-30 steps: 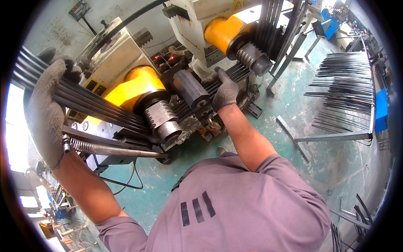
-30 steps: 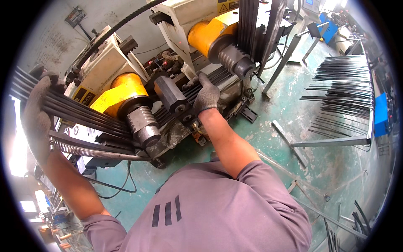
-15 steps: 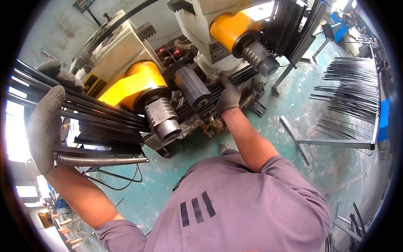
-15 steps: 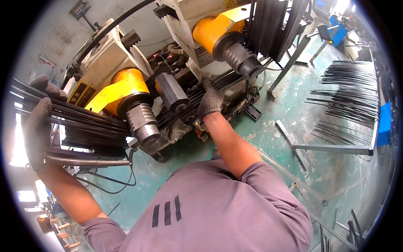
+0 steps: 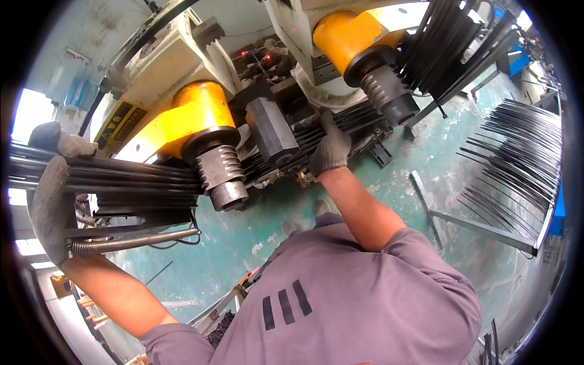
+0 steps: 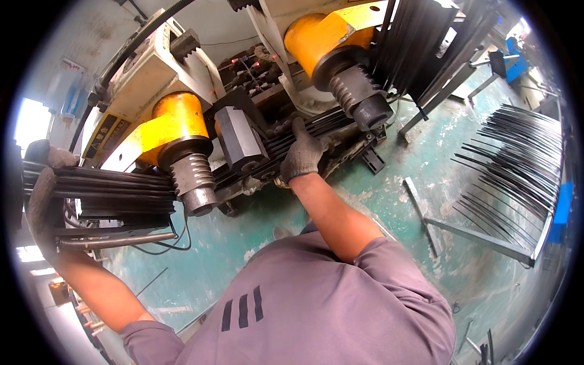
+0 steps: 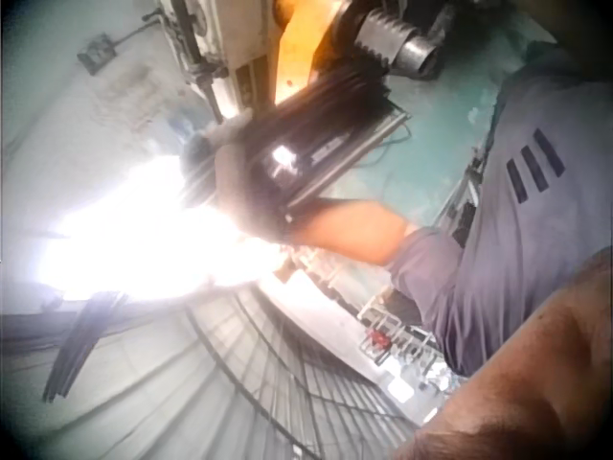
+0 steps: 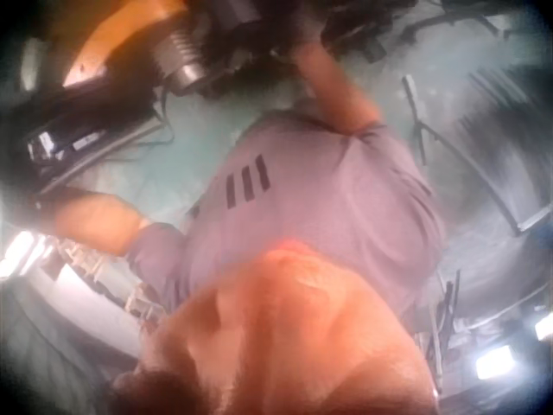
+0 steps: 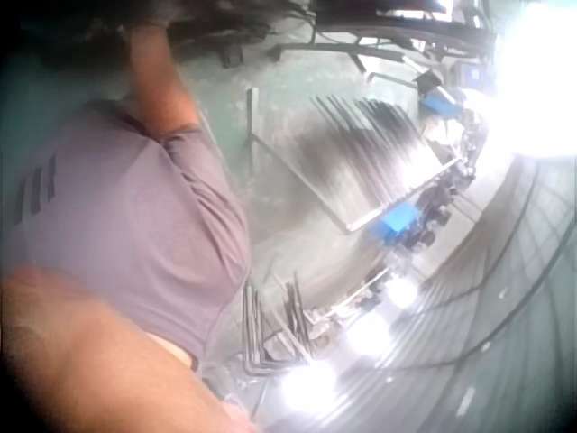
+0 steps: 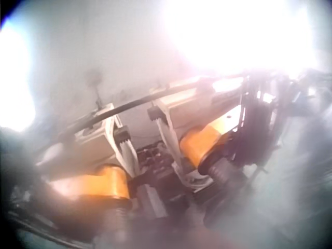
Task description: The person repeatedly picks up bundles of long metal rods from a floor pile and feeds them into a yellow industrial bending machine. The person aligns the rods, operates the machine to bend them, and then removes the finished pieces to place them on a nearby rack. This cycle of loading, bending, and unloading is performed continuously throughout the clip.
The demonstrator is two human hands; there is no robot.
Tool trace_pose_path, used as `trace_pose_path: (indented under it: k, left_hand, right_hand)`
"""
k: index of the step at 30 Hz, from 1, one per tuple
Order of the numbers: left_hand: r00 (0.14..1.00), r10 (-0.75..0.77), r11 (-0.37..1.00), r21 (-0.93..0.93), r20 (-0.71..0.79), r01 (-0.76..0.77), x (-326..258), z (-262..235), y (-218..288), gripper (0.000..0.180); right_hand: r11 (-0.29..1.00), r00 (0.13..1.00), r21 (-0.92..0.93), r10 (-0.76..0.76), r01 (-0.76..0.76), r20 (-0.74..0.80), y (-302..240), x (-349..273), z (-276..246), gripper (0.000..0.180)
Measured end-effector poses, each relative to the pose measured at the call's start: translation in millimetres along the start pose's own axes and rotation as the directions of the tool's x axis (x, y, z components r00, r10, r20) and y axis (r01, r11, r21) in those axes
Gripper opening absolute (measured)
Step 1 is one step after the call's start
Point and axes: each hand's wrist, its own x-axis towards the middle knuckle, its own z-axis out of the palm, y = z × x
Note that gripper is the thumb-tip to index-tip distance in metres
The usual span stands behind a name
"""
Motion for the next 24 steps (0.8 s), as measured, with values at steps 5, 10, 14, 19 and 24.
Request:
trace_pose_path:
  k: [5, 10, 14, 19, 24]
  left_hand:
    - [0.996, -0.086, 0.996, 0.033, -0.002, 0.086, 3, -16, -18, 0.044]
    - [0.984, -0.040, 0.998, 0.047, 0.175, 0.032, 13, -21, -10, 0.041]
    - [0.982, -0.154, 0.981, 0.139, 0.105, 0.139, 13, -13, 6, 0.033]
    - [0.973, 0.114, 0.889, 0.418, 0.200, -0.190, -7, -39, 16, 0.024]
    - [0.971, 0.118, 0.993, 0.007, -0.207, -0.119, -85, -39, 20, 0.036]
  right_hand:
    - [1.000, 0.999, 0.004, 0.020, -0.020, 0.037, -4, -6, 2, 0.016]
    - [0.999, 0.996, 0.008, 0.038, -0.038, 0.080, -2, 2, -5, 0.017]
    - [0.998, 0.997, -0.036, 0.044, -0.046, -0.059, -4, 1, 2, 0.013]
    - [0.986, 0.989, -0.082, 0.144, -0.145, -0.018, -22, -22, -2, 0.011]
    - [0.989, 0.995, -0.150, -0.007, 0.022, 0.099, -69, -70, -46, 0.013]
